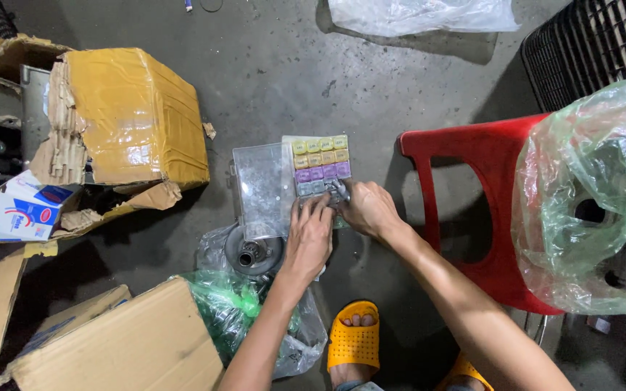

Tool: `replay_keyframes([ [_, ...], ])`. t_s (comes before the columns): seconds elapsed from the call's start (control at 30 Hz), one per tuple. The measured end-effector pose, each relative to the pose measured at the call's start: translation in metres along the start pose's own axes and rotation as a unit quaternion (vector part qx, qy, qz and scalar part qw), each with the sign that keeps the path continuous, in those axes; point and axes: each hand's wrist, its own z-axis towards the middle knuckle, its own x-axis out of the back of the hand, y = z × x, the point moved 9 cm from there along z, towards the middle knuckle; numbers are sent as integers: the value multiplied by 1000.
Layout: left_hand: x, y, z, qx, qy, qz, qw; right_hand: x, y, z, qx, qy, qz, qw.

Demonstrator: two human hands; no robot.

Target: The person assembles small metal components into a plastic organizer box, then places a camshaft into a cylinder head resting on their lap. They wipe the cylinder head with a cloth and install a metal bracket over the camshaft, securing it with a hammer.

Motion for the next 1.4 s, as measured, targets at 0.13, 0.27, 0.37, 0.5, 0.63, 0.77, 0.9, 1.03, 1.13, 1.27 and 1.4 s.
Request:
replay_keyframes([
  [0.13,-4,-4,3,25,3,13,1000,-8,-1,-4,36,-14,-101,994],
  [0.27,-17,-8,3,29,-19,39,999,-30,26,16,-32,-17,-18,999],
  [0.37,-15,-7,4,30,-30,31,999,-9,5,4,-57,-23,100,993],
  [0.5,-14,-7,5,32,-30,32,999,-6,10,5,-43,-23,69,996],
  [0.63,-20,-8,3,28,-33,44,998,2,8,4,-20,-14,27,999],
  [0.77,-23,-8,2,31,-40,28,998,-4,19,12,-12,3,23,1000],
  [0.9,-28,-11,1,24,-39,35,998,4,19,12,-4,25,36,999],
  [1.03,-25,-9,1,25,-40,27,999,0,30,21,-5,33,37,999],
  [1.13,-18,-11,3,28,-11,3,1000,4,31,18,17,60,61,996],
  [1.27,-6,-17,1,25,89,-74,993,29,26,-18,1,110,176,978],
  [1.4,6,-21,-5,26,164,-88,982,19,46,-37,-17,111,254,961],
])
